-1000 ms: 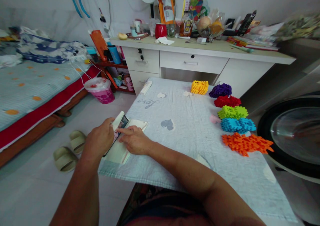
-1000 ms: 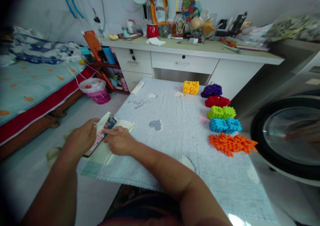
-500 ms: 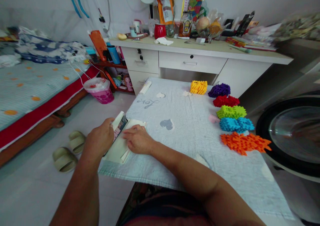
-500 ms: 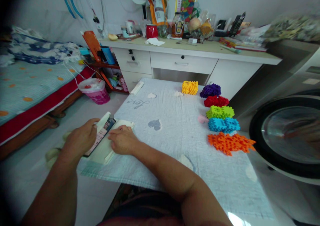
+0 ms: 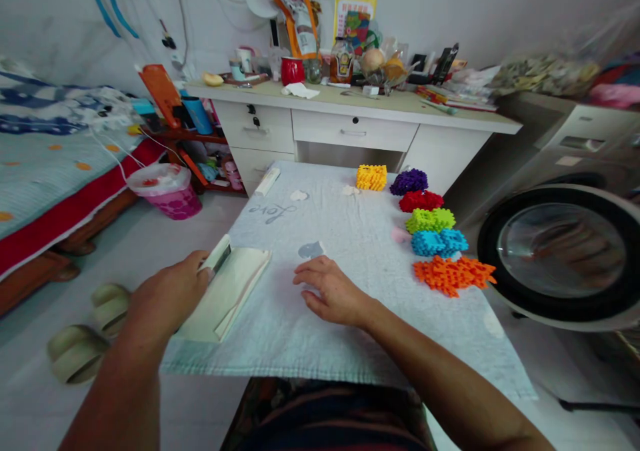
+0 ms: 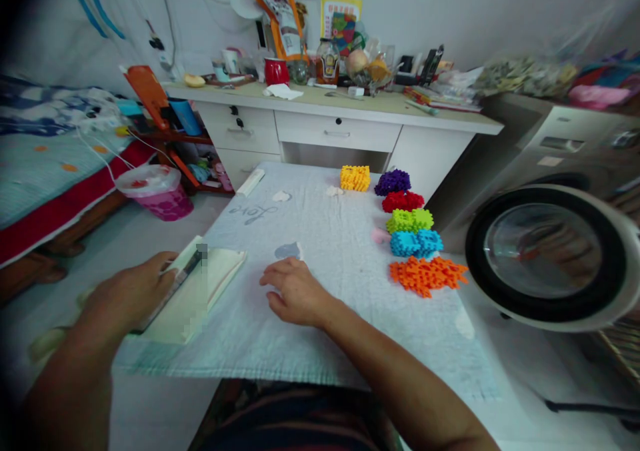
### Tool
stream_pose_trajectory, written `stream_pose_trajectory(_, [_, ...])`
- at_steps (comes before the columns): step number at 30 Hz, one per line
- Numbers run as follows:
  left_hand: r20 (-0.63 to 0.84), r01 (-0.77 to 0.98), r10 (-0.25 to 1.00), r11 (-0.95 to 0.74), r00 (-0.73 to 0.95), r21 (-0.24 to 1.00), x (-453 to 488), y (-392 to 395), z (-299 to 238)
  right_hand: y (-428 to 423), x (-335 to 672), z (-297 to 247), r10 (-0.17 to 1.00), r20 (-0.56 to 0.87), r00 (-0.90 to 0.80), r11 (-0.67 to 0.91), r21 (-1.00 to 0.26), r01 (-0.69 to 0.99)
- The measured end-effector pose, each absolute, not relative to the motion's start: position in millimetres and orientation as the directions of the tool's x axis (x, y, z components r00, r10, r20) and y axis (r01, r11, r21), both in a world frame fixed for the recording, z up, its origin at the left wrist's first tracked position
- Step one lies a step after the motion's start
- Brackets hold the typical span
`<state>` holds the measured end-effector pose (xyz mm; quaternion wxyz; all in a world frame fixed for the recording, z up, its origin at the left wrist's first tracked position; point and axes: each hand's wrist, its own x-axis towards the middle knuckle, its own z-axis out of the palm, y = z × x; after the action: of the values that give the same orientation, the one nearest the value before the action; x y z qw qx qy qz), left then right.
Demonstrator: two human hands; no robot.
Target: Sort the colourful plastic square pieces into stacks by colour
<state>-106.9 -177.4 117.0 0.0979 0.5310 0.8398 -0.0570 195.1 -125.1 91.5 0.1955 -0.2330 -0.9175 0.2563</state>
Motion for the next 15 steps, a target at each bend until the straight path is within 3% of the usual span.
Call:
stream_pose_trajectory(6, [-0.178, 0.951, 0.935, 0.307, -0.307, -0.024, -84, -178, 105, -123, 232, 71, 0.674, 0.258, -0.692, 0.659, -0.634, 0.405])
stream_pose_trajectory(15, [0.033, 0.961, 0.968, 0.253, -0.251, -0.114, -52, -182, 66, -119, 240, 55, 0.717, 0.239, -0.655, 0.608, -0.674, 0.419])
